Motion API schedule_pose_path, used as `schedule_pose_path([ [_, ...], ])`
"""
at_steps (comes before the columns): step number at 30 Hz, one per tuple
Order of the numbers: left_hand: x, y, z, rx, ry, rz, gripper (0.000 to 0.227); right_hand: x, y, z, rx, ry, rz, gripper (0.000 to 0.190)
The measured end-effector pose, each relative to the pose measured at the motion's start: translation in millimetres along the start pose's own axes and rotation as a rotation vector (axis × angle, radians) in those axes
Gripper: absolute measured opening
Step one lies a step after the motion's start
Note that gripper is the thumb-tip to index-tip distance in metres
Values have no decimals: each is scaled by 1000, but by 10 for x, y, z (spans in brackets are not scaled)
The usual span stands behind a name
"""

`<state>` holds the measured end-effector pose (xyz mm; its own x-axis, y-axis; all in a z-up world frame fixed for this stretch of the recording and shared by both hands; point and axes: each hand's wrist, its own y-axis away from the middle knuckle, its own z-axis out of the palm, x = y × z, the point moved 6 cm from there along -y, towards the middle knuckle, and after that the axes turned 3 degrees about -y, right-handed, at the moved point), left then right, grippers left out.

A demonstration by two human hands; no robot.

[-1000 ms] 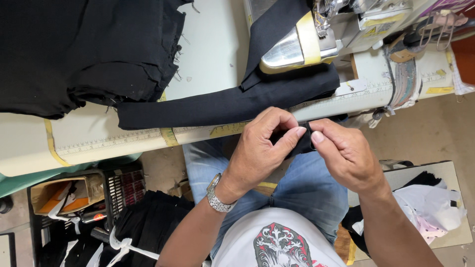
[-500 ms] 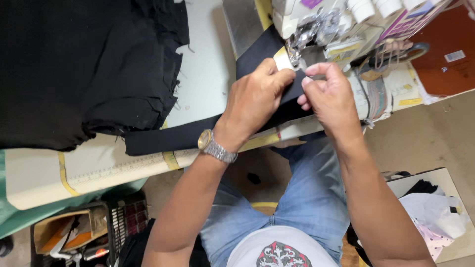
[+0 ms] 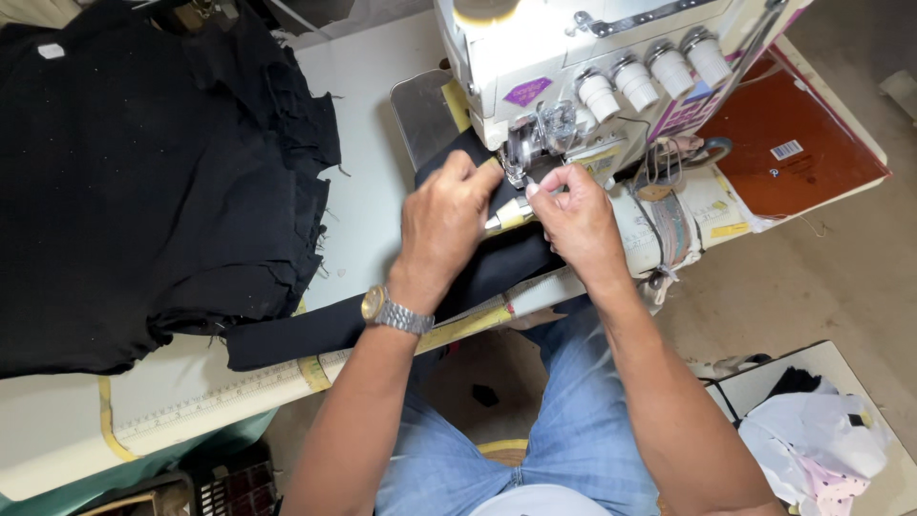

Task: The person cuts a long strip of black fabric into smaller pieces using shears on a sewing table. After cutting, the person folds the fabric pieces by hand and places them on the table near the sewing machine.

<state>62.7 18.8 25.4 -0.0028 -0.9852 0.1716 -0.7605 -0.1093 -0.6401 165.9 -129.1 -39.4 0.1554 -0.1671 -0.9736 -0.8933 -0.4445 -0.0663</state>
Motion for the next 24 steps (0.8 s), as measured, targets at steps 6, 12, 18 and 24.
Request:
schedule_pose_path([
  [6,-276,30,-54,140,-203,-19,6,-64,345,-176,-16,-119,39,16],
  [12,830,562,17,80,-115,39,2,447,545,-544,-7,-9,10,17],
  [18,753,544,516,-56,22,-241,13,268,613,-637,-49,13,17,21],
  [24,628,511,278,-301,506,-482,16,-19,820,-755,40,101,157,15],
])
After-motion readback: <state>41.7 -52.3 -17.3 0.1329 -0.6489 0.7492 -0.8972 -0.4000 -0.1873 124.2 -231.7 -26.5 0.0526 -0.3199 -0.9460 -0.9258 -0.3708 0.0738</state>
